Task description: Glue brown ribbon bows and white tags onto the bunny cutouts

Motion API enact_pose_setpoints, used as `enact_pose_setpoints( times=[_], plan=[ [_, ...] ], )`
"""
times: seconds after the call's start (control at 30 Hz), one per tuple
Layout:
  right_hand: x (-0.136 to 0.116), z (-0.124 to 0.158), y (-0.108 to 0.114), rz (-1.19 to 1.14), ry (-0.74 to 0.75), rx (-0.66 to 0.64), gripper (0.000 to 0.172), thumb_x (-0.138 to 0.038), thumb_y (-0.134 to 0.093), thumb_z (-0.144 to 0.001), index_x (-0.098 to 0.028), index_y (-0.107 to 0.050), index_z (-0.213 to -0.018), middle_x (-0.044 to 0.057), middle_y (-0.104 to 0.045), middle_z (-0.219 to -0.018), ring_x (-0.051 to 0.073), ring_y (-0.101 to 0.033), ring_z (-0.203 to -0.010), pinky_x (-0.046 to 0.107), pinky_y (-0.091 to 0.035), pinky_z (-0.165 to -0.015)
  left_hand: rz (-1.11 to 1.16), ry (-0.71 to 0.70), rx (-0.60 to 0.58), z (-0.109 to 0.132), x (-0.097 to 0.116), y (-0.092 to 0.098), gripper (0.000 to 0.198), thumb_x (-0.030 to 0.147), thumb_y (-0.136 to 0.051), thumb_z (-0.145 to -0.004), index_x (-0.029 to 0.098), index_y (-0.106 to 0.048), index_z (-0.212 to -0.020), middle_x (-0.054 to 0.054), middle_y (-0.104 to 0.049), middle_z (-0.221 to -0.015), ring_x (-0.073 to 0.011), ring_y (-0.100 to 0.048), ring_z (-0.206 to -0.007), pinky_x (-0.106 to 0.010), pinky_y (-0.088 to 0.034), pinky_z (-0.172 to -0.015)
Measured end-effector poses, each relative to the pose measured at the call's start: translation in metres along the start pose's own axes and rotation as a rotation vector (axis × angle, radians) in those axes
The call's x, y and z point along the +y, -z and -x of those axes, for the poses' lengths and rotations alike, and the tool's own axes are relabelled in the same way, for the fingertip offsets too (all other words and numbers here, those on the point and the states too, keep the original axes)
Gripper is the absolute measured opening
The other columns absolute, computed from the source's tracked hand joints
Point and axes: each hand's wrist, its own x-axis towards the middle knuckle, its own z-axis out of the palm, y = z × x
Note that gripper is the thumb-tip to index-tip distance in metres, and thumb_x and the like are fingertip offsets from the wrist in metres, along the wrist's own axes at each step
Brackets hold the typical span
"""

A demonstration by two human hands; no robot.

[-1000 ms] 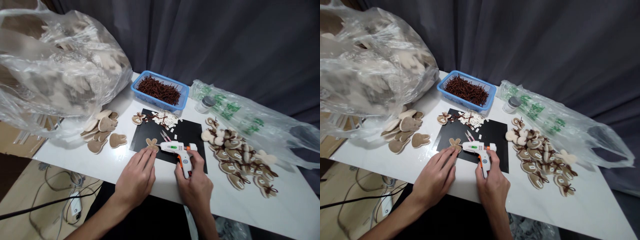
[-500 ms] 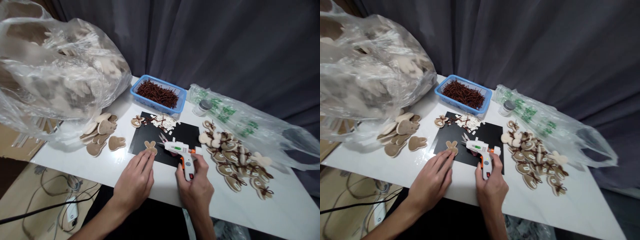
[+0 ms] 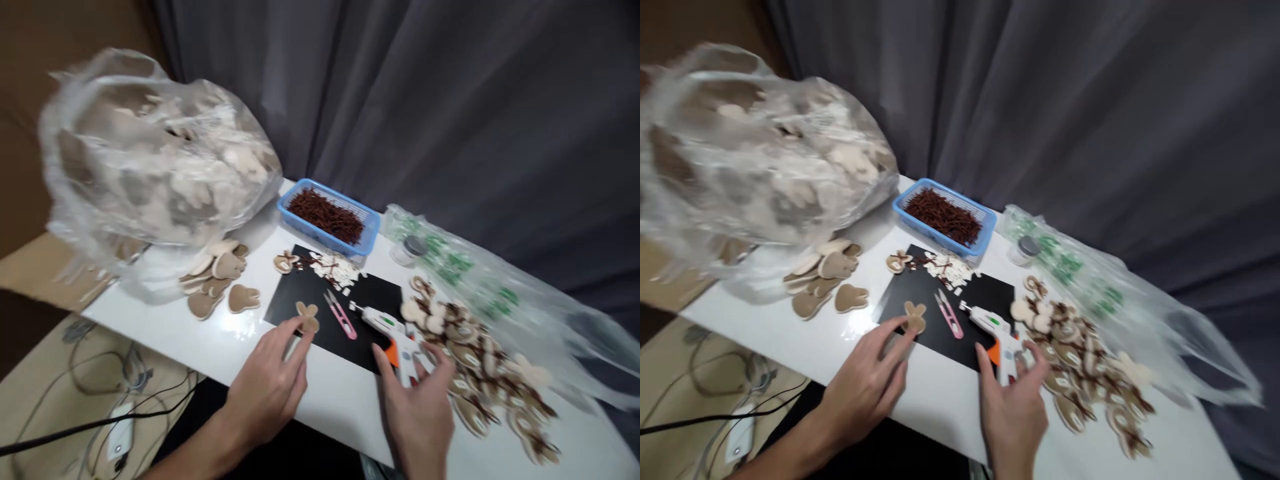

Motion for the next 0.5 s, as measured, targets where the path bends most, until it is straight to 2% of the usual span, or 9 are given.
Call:
enact_pose_setpoints(
  times=[0.1, 0.17, 0.23, 0.3, 0.33, 0.4, 0.5],
  plan=[
    [0.003, 0.002, 0.003, 0.001, -0.045, 0.004, 0.117, -0.095, -0.072, -0.059, -0.021, -0.051, -0.147, 0.029, -0.075, -0.125, 0.054, -0.072, -0.112, 0.070, -0.051, -0.101, 0.129, 0.073, 0.071, 0.005, -0.001, 0.020, 0.051, 0.007, -0.053, -0.099, 0.018, -0.060, -0.148, -0.018, -0.067, -0.136, -0.0266, -0.071, -0.120, -0.040, -0.064, -0.098],
    [0.008, 0.002, 0.003, -0.016, -0.068, 0.011, 0.115, -0.091, -0.078, -0.058, -0.023, -0.052, -0.146, 0.028, -0.075, -0.125, 0.055, -0.071, -0.115, 0.074, -0.050, -0.104, 0.139, 0.132, 0.157, 0.009, -0.015, 0.040, 0.044, 0.009, -0.055, -0.100, 0.019, -0.065, -0.142, -0.015, -0.065, -0.128, -0.0233, -0.071, -0.114, -0.035, -0.064, -0.093],
    [0.014, 0.001, 0.003, -0.076, -0.068, 0.000, 0.110, -0.084, -0.085, -0.058, -0.025, -0.052, -0.145, 0.026, -0.076, -0.124, 0.054, -0.072, -0.115, 0.074, -0.050, -0.105, -0.027, 0.220, 0.308, 0.016, -0.041, 0.067, 0.033, 0.012, -0.058, -0.100, 0.021, -0.073, -0.127, -0.011, -0.063, -0.121, -0.0221, -0.069, -0.107, -0.035, -0.063, -0.090],
    [0.022, -0.002, 0.002, -0.129, -0.041, -0.007, 0.105, -0.077, -0.089, -0.059, -0.025, -0.053, -0.143, 0.024, -0.077, -0.121, 0.052, -0.072, -0.115, 0.073, -0.051, -0.107, -0.211, 0.415, 0.447, 0.024, -0.075, 0.099, 0.021, 0.019, -0.062, -0.099, 0.020, -0.076, -0.114, -0.009, -0.062, -0.114, -0.0221, -0.067, -0.100, -0.035, -0.061, -0.084],
    [0.026, -0.003, 0.002, -0.143, -0.020, -0.003, 0.102, -0.075, -0.089, -0.060, -0.026, -0.053, -0.142, 0.023, -0.078, -0.119, 0.051, -0.072, -0.115, 0.073, -0.051, -0.107, -0.290, 0.531, 0.476, 0.029, -0.094, 0.115, 0.020, 0.023, -0.065, -0.097, 0.018, -0.077, -0.112, -0.009, -0.063, -0.110, -0.0220, -0.065, -0.095, -0.034, -0.059, -0.079],
    [0.030, -0.006, 0.001, -0.148, 0.015, 0.010, 0.097, -0.073, -0.090, -0.062, -0.026, -0.054, -0.139, 0.021, -0.078, -0.114, 0.051, -0.072, -0.115, 0.074, -0.051, -0.107, -0.445, 0.790, 0.485, 0.037, -0.127, 0.144, 0.021, 0.024, -0.063, -0.097, 0.016, -0.075, -0.110, -0.007, -0.064, -0.104, -0.0203, -0.061, -0.086, -0.034, -0.056, -0.080],
    [0.031, -0.008, 0.001, -0.156, 0.007, 0.003, 0.097, -0.072, -0.092, -0.060, -0.026, -0.056, -0.137, 0.018, -0.077, -0.107, 0.051, -0.071, -0.113, 0.075, -0.050, -0.105, -0.512, 0.904, 0.464, 0.043, -0.156, 0.176, 0.015, 0.019, -0.063, -0.094, 0.013, -0.073, -0.104, -0.004, -0.063, -0.091, -0.0198, -0.057, -0.079, -0.034, -0.051, -0.081]
  ],
)
